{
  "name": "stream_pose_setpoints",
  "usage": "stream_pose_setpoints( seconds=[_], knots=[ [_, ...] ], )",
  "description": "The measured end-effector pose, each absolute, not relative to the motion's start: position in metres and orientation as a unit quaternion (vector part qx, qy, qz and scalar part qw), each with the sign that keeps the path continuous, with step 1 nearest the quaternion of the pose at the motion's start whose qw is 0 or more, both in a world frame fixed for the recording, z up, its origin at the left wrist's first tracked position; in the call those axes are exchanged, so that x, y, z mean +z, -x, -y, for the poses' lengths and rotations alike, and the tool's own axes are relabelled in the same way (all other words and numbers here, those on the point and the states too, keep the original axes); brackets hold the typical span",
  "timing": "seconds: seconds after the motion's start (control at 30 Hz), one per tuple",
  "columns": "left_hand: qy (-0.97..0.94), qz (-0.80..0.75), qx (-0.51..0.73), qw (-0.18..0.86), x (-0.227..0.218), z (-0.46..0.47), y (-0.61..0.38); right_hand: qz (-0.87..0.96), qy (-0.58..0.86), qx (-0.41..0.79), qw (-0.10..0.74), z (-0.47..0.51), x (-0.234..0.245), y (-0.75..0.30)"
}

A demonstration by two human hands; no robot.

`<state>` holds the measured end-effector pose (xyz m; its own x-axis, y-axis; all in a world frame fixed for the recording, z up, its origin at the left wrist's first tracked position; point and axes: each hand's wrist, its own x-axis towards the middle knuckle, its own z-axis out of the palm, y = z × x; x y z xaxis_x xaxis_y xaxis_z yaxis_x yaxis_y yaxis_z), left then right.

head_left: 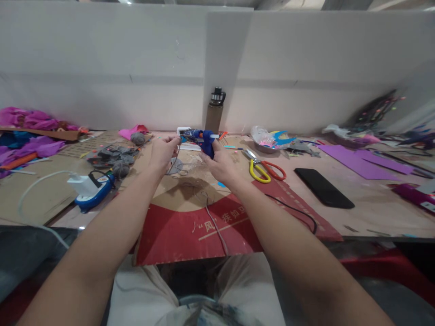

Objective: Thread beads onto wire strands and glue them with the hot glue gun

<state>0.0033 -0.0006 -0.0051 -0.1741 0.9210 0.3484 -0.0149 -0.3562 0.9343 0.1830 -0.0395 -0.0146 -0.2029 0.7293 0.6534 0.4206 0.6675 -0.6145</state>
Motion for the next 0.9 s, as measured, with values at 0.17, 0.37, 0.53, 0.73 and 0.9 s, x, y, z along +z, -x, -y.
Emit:
stream_pose_setpoints(
  seconds=[0.17,0.37,0.53,0.73,0.9],
  knots=[
    [-0.523,-0.428,0.642,0.363,-0.0029,0.0024,-0.0042,0.758,0.383,0.149,0.507,0.0407,-0.0138,-0.183],
    [-0.507,-0.436,0.646,0.368,-0.0005,0.0048,-0.0055,0.762,0.384,0.15,0.5,0.0399,-0.0151,-0.1827],
    [-0.519,-0.433,0.639,0.366,-0.0027,0.003,-0.0049,0.762,0.386,0.147,0.498,0.0407,-0.0156,-0.1823],
    [-0.522,-0.433,0.644,0.355,-0.0004,0.0049,-0.0053,0.758,0.392,0.147,0.5,0.0421,-0.0135,-0.1829],
    [-0.532,-0.423,0.647,0.345,0.0019,0.0077,-0.0062,0.758,0.399,0.153,0.492,0.0444,-0.0123,-0.1823]
  ],
)
